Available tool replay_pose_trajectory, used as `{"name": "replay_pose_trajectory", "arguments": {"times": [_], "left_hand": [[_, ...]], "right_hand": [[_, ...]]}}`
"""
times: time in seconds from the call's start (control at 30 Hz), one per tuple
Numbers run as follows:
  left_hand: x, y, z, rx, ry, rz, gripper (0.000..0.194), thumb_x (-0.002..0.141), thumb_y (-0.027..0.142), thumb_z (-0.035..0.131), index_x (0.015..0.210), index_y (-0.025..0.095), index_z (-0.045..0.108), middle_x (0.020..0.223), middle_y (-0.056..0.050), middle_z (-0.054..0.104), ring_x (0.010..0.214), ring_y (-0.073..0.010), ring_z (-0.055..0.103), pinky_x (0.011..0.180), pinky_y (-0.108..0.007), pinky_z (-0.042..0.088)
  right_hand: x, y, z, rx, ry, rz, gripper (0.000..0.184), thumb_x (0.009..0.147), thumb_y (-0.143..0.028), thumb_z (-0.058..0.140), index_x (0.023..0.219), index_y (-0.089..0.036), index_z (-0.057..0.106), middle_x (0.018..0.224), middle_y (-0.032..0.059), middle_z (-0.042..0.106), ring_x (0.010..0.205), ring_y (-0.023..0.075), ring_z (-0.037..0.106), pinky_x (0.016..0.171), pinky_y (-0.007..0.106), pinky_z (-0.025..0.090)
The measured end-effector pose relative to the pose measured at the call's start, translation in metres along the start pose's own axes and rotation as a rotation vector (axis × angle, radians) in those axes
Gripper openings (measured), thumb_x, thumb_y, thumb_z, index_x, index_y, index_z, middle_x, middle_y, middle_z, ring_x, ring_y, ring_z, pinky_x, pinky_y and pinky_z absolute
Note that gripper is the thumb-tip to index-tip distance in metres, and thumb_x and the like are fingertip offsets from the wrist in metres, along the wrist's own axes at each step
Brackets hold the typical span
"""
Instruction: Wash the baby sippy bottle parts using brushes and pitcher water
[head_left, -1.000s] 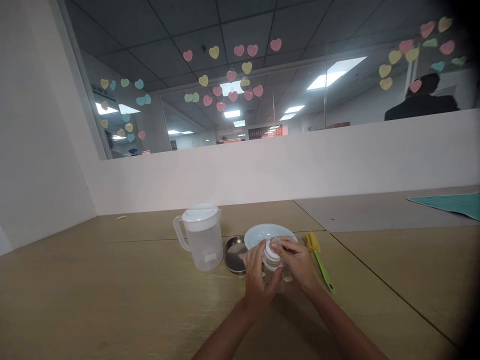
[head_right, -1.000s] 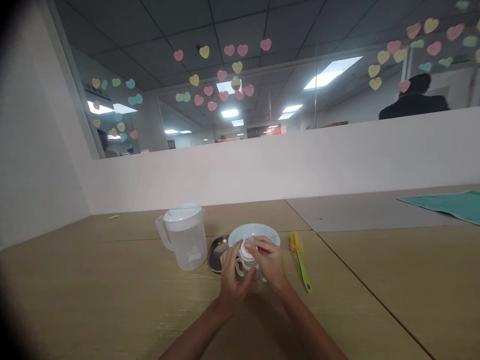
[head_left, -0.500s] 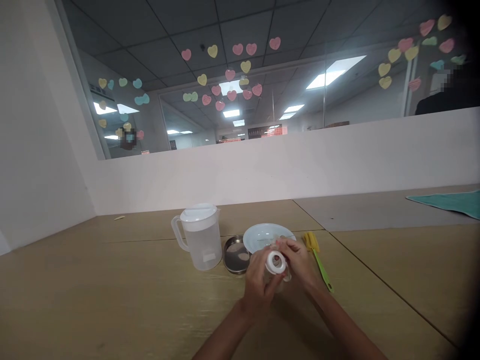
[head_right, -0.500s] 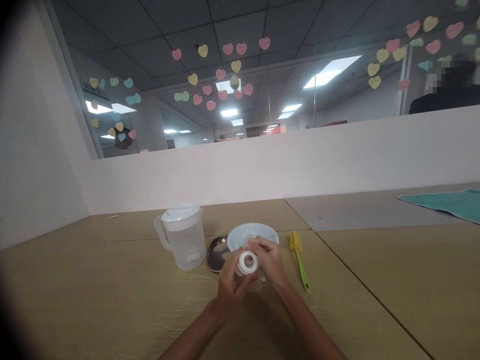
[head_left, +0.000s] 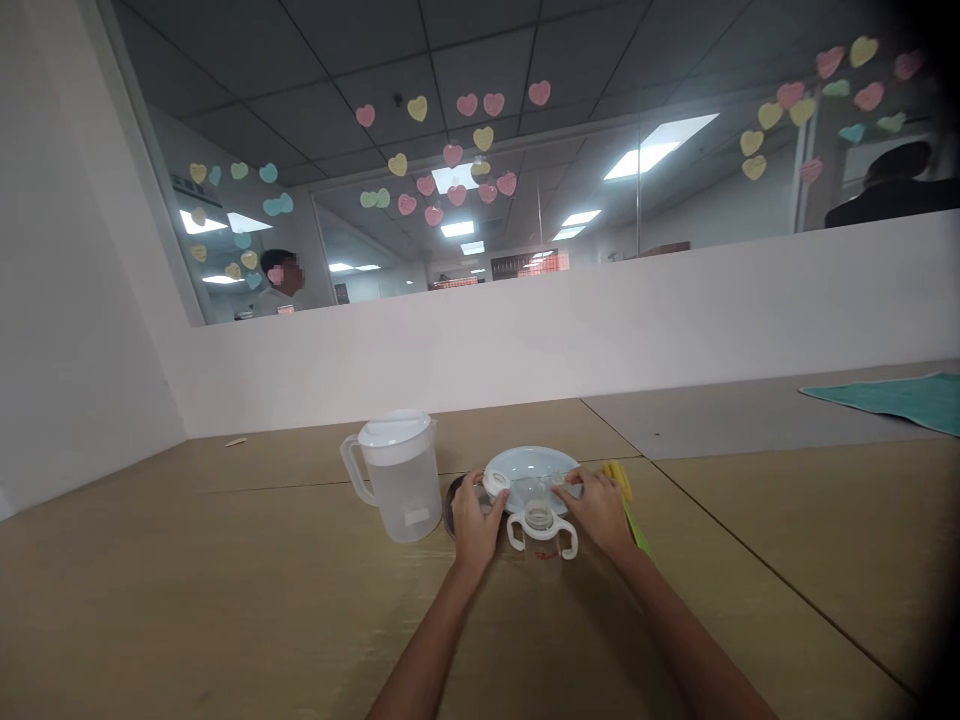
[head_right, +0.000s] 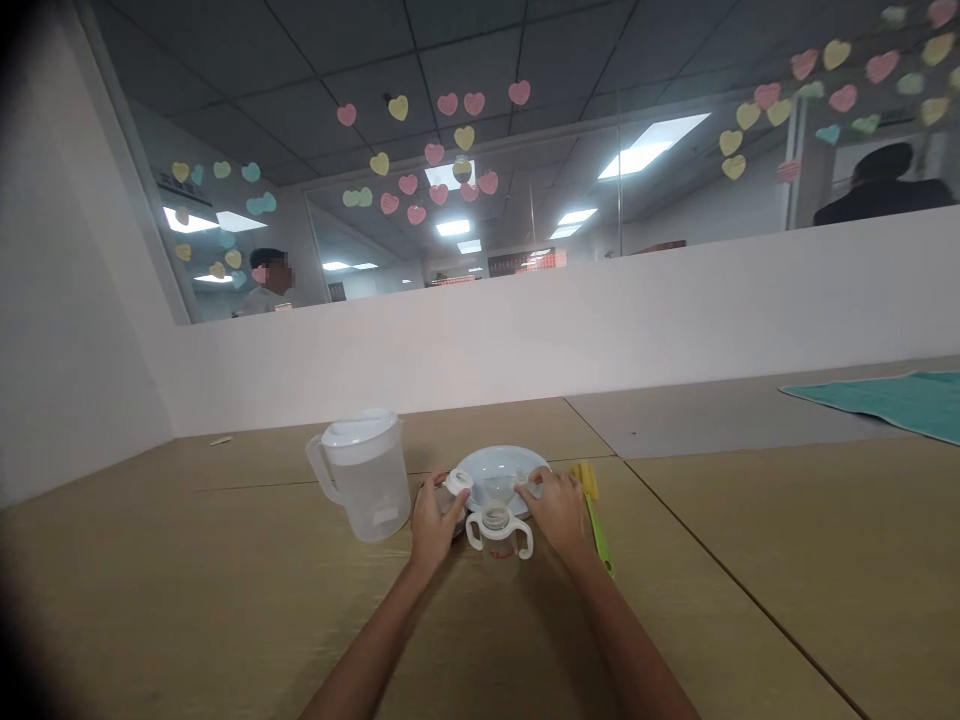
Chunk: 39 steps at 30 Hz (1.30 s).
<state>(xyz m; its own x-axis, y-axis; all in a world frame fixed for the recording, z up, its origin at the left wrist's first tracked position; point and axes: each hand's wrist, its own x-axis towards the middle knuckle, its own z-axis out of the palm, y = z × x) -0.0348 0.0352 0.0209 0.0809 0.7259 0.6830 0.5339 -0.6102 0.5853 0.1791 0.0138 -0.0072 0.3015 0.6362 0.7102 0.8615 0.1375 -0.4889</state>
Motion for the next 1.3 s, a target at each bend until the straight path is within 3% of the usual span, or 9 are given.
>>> {"name": "replay_pose_trajectory", "arguments": {"times": [0.17, 0.47, 0.53, 0.63, 0.73, 0.8, 0.9, 1.07, 1.3], "left_hand": [[-0.004, -0.007, 0.011, 0.202, -0.117, -0.036, 0.031, 0.08, 0.039, 0.055, 0.105, 0.021, 0.061, 0.108, -0.008, 0.062, 0.107, -0.0264, 0.052, 0.094, -0.046, 0.035], [-0.007, -0.015, 0.018, 0.317, -0.113, -0.029, 0.037, 0.085, 0.048, 0.044, 0.11, 0.029, 0.063, 0.129, -0.012, 0.046, 0.122, -0.0306, 0.039, 0.095, -0.053, 0.032], [-0.003, -0.014, 0.007, 0.363, -0.003, 0.029, 0.039, 0.087, 0.045, 0.042, 0.118, 0.027, 0.058, 0.135, -0.013, 0.038, 0.125, -0.0318, 0.034, 0.098, -0.054, 0.029], [0.005, -0.012, -0.018, 0.446, 0.3, 0.047, 0.046, 0.088, 0.042, 0.042, 0.129, 0.022, 0.047, 0.142, -0.016, 0.025, 0.129, -0.0348, 0.027, 0.102, -0.057, 0.02], [0.012, -0.021, -0.042, 0.422, 0.577, -0.076, 0.069, 0.083, 0.045, 0.051, 0.14, 0.019, 0.024, 0.144, -0.02, 0.018, 0.131, -0.0366, 0.022, 0.103, -0.056, 0.021], [0.016, -0.033, -0.051, 0.349, 0.653, -0.175, 0.088, 0.076, 0.049, 0.059, 0.142, 0.019, 0.011, 0.143, -0.021, 0.02, 0.131, -0.0377, 0.023, 0.103, -0.055, 0.024], [0.021, -0.053, -0.056, 0.237, 0.61, -0.318, 0.102, 0.065, 0.058, 0.065, 0.141, 0.017, 0.01, 0.138, -0.022, 0.03, 0.126, -0.0426, 0.029, 0.098, -0.058, 0.03], [0.027, -0.074, -0.055, 0.113, 0.504, -0.44, 0.106, 0.06, 0.065, 0.065, 0.138, 0.011, 0.019, 0.132, -0.024, 0.039, 0.121, -0.0475, 0.035, 0.091, -0.057, 0.037], [0.025, -0.087, -0.051, 0.036, 0.49, -0.324, 0.101, 0.063, 0.054, 0.071, 0.139, 0.017, 0.015, 0.138, -0.021, 0.034, 0.125, -0.0422, 0.034, 0.098, -0.052, 0.035]], "right_hand": [[-0.004, 0.001, 0.0, -0.08, -0.042, -0.055, 0.034, 0.081, -0.049, 0.048, 0.069, -0.021, 0.064, 0.078, 0.0044, 0.067, 0.083, 0.0222, 0.056, 0.079, 0.036, 0.034], [-0.007, -0.005, -0.003, -0.067, -0.038, -0.133, 0.034, 0.087, -0.038, 0.043, 0.069, -0.021, 0.066, 0.089, 0.0058, 0.069, 0.088, 0.0221, 0.056, 0.086, 0.038, 0.033], [-0.007, -0.006, -0.006, -0.015, -0.026, -0.122, 0.038, 0.089, -0.041, 0.04, 0.07, -0.021, 0.066, 0.085, 0.0061, 0.069, 0.085, 0.0219, 0.057, 0.084, 0.038, 0.034], [-0.008, -0.012, -0.013, 0.073, 0.003, -0.097, 0.047, 0.091, -0.045, 0.032, 0.067, -0.02, 0.064, 0.075, 0.0062, 0.068, 0.078, 0.0216, 0.057, 0.08, 0.037, 0.036], [-0.012, -0.025, -0.02, 0.25, 0.046, 0.002, 0.054, 0.091, -0.049, 0.029, 0.059, -0.02, 0.061, 0.067, 0.0061, 0.066, 0.071, 0.0207, 0.058, 0.073, 0.034, 0.039], [-0.018, -0.034, -0.021, 0.368, 0.066, 0.085, 0.055, 0.091, -0.05, 0.03, 0.054, -0.02, 0.058, 0.062, 0.0056, 0.064, 0.064, 0.0193, 0.057, 0.068, 0.032, 0.038], [-0.027, -0.044, -0.015, 0.33, 0.033, 0.036, 0.053, 0.09, -0.048, 0.033, 0.051, -0.02, 0.053, 0.055, 0.0038, 0.06, 0.057, 0.0175, 0.053, 0.065, 0.03, 0.035], [-0.034, -0.045, 0.0, 0.167, -0.009, -0.13, 0.046, 0.092, -0.041, 0.033, 0.056, -0.021, 0.053, 0.055, 0.0034, 0.06, 0.053, 0.0163, 0.05, 0.063, 0.03, 0.031], [-0.033, -0.04, 0.001, 0.135, 0.001, -0.172, 0.047, 0.093, -0.038, 0.031, 0.054, -0.021, 0.051, 0.054, 0.0042, 0.059, 0.051, 0.0164, 0.047, 0.062, 0.031, 0.03]]}}
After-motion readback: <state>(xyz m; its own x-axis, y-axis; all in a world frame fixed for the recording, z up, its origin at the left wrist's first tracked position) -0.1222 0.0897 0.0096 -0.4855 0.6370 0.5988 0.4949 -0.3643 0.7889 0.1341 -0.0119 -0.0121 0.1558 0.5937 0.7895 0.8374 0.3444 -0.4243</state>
